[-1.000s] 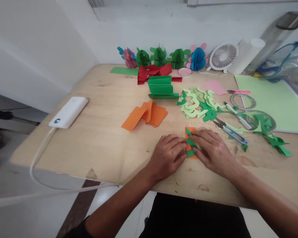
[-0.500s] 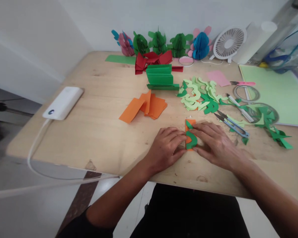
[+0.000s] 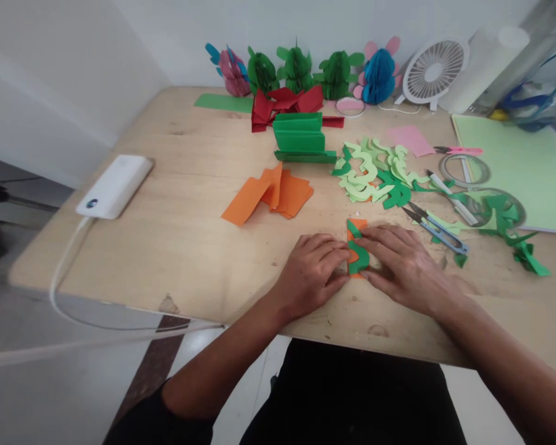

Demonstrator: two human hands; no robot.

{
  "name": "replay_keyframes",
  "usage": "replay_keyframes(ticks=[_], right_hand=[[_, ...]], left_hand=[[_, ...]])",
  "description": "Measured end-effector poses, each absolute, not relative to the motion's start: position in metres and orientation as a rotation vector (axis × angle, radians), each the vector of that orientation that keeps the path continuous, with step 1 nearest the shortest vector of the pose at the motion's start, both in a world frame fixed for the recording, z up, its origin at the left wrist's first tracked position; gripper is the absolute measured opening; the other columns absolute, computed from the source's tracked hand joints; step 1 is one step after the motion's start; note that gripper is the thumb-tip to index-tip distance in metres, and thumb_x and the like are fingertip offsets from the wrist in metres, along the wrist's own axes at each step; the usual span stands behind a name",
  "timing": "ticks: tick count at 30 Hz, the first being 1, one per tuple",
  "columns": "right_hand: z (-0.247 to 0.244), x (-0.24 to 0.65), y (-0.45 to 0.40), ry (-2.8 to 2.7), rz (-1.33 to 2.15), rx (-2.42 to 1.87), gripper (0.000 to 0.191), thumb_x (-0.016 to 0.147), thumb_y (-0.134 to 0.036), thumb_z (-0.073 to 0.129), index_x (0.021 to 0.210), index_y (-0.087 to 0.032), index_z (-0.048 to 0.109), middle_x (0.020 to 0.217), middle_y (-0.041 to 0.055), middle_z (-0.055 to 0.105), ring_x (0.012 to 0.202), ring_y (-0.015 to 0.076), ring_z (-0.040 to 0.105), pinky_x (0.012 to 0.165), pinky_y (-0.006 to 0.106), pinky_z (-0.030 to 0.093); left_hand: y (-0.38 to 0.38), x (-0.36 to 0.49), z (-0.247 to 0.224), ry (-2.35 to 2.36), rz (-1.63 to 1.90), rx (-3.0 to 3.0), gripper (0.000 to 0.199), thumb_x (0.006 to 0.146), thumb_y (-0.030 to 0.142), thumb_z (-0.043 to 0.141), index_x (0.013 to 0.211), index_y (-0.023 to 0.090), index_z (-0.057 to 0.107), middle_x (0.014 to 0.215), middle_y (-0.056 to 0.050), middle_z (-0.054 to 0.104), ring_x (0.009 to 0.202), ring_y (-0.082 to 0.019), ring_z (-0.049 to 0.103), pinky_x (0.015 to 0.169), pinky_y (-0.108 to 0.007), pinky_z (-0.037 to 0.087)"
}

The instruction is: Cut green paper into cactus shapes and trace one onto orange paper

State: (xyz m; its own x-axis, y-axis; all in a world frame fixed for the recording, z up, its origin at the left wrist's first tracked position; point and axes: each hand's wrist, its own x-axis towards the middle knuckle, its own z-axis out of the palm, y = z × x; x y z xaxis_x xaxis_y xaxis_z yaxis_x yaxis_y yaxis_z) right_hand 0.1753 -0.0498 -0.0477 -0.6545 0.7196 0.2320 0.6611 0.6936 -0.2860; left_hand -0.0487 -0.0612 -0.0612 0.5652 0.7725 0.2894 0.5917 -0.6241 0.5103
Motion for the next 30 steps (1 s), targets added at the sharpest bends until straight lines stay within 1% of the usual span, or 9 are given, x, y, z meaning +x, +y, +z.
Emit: replay_keyframes(ticks=[7,12,18,25,30], right_hand=[[-0.0457,0.1737,-0.0517,-2.595,0.239,-1.100,0.043,0.088,-0.035,0.056,0.128,-0.018,0.057,0.126,0.0144,0.061,0.118,0.0323,0.052,0.093,0.050,0.043],[-0.0470,0.1730,-0.0521,-2.589,0.233,-1.114,0.044,0.088,-0.036,0.057,0.128,-0.018,0.057,0.127,0.0145,0.060,0.117,0.0334,0.051,0.092,0.051,0.043],[-0.0472,0.1728,-0.0525,-2.595,0.215,-1.124,0.042,0.088,-0.037,0.056,0.126,-0.018,0.058,0.126,0.0145,0.060,0.116,0.0331,0.051,0.092,0.050,0.042],[-0.0459,0.1725,-0.0527,-2.594,0.219,-1.109,0.040,0.088,-0.035,0.057,0.124,-0.017,0.060,0.124,0.0153,0.061,0.115,0.0333,0.052,0.091,0.051,0.043],[-0.0457,0.1723,-0.0531,-2.602,0.205,-1.117,0.039,0.089,-0.035,0.056,0.122,-0.015,0.061,0.125,0.0154,0.060,0.116,0.0330,0.051,0.092,0.050,0.043]], left_hand=[[-0.0611,-0.0486,-0.0621,1.115,0.724,2.453,0.026,0.087,0.032,0.054,0.108,0.019,0.063,0.117,-0.007,0.068,0.113,-0.025,0.055,0.096,-0.041,0.039],[-0.0610,-0.0487,-0.0628,1.110,0.727,2.477,0.026,0.087,0.033,0.055,0.107,0.018,0.063,0.117,-0.006,0.068,0.114,-0.024,0.054,0.096,-0.040,0.039],[-0.0608,-0.0487,-0.0630,1.096,0.749,2.472,0.025,0.087,0.032,0.055,0.105,0.017,0.063,0.117,-0.007,0.068,0.113,-0.024,0.055,0.095,-0.041,0.040],[-0.0606,-0.0489,-0.0628,1.095,0.720,2.470,0.023,0.087,0.031,0.055,0.105,0.018,0.063,0.118,-0.006,0.067,0.114,-0.024,0.054,0.095,-0.041,0.039],[-0.0612,-0.0487,-0.0616,1.097,0.729,2.449,0.022,0.086,0.029,0.055,0.104,0.018,0.063,0.118,-0.006,0.067,0.114,-0.025,0.054,0.095,-0.042,0.039]])
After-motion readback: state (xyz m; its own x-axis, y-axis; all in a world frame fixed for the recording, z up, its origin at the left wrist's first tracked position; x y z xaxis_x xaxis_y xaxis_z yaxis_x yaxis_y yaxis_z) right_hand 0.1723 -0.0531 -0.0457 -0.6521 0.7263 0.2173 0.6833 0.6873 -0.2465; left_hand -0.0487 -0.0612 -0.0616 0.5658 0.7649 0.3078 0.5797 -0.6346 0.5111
